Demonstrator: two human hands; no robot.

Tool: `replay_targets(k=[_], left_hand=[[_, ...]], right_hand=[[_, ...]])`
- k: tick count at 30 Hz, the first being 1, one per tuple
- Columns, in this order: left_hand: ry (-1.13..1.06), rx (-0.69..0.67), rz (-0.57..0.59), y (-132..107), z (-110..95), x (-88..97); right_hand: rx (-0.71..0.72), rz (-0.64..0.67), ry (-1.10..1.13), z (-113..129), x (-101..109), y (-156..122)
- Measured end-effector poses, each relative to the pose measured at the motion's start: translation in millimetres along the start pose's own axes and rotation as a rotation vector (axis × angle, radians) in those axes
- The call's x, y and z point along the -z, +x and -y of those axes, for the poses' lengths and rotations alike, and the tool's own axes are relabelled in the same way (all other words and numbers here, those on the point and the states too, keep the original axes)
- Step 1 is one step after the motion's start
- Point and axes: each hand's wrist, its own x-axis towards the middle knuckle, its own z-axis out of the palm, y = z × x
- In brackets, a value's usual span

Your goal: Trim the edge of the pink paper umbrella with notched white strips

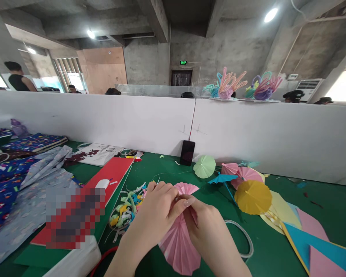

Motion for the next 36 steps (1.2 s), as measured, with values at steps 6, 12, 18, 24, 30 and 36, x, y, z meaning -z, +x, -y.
replay_targets(k=[6,12,18,24,30,36], left_hand=[[0.069,0.005,-0.023,1,-6,-5.6],[0.100,-0.010,-0.050,3,-5,-7.7],[0.020,0.030,-0.105,3,-5,-9.7],[-0.105,0.057,-0.233,1,-6,-11.8],[-0.122,0.088,-0.272,1,-7,-9.9],[-0.114,0.111,-0.287,-2,-6,-10.0]], right_hand=[[0.069,-0.104,-0.130,-5,-2,2],[0.166,-0.230,-0.239,-8,-8,4],[0.206,-0.327,-0.258,-8,-8,6],[0.261,-0.396,-0.254,-8,-4,4],[0.314,-0.430,-0.221,-5,-3,4],[0.353,-0.462,-0.210,-2,-3,2]])
